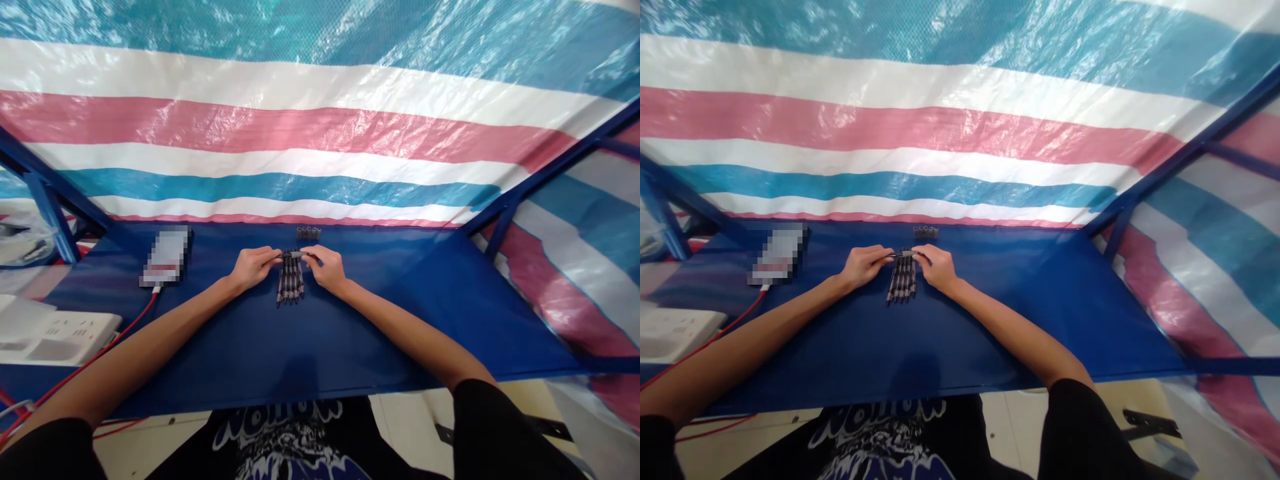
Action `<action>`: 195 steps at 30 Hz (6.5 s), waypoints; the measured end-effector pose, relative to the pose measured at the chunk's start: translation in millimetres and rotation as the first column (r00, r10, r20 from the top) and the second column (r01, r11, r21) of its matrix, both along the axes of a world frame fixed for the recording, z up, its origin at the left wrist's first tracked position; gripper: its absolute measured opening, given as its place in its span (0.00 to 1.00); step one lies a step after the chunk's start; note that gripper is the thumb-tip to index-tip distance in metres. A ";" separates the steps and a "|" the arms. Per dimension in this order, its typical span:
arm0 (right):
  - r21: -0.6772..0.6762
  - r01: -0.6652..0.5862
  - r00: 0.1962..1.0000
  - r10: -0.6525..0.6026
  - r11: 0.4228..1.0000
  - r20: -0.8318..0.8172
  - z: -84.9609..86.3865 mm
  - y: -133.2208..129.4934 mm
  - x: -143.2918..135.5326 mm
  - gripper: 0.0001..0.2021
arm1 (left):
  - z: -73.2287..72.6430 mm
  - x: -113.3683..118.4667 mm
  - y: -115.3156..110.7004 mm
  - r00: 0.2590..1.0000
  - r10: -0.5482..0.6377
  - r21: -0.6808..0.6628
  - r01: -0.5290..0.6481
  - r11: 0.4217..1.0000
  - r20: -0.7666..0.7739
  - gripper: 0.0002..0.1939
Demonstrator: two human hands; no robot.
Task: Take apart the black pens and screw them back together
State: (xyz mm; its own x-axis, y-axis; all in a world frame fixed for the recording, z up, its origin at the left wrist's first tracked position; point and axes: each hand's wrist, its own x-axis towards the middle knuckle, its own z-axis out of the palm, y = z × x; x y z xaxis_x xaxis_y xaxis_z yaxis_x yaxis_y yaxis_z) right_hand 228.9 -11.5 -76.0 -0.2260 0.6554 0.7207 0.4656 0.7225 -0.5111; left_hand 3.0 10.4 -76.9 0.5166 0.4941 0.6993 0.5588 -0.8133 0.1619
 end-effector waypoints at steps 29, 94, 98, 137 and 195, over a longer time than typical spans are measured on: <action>0.103 -0.115 0.983 0.098 0.988 0.158 4.4 -1.6 0.4 0.10 | 1.4 4.6 -7.8 0.998 0.028 0.086 -0.022 0.996 -0.065 0.16; 0.094 -0.080 0.991 0.069 0.992 0.119 19.3 -16.6 -10.5 0.08 | 26.9 28.8 -34.6 0.990 0.116 0.142 -0.103 0.984 -0.084 0.14; 0.009 -0.061 0.995 0.060 0.998 0.085 12.5 -13.1 -10.2 0.08 | 18.7 22.4 -26.7 0.986 0.115 0.100 -0.104 0.990 -0.117 0.14; -0.125 -0.012 1.000 0.012 0.992 -0.001 9.4 -8.3 -9.8 0.12 | 8.6 20.3 -23.1 0.991 0.131 0.009 -0.131 0.991 -0.021 0.15; -0.184 -0.053 0.998 0.056 0.981 0.009 10.6 -3.2 -8.2 0.12 | 59.6 37.9 -35.9 0.684 0.257 -0.372 -0.628 0.684 -0.683 0.18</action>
State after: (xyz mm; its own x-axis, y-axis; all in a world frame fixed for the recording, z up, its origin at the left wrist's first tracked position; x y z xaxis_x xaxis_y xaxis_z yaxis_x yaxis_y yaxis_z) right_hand 220.7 -14.7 -65.5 -0.2741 0.7627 0.5858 0.4359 0.6415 -0.6313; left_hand 40.9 -25.4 -17.3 0.3023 0.9483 -0.0964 0.9532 -0.3016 0.0228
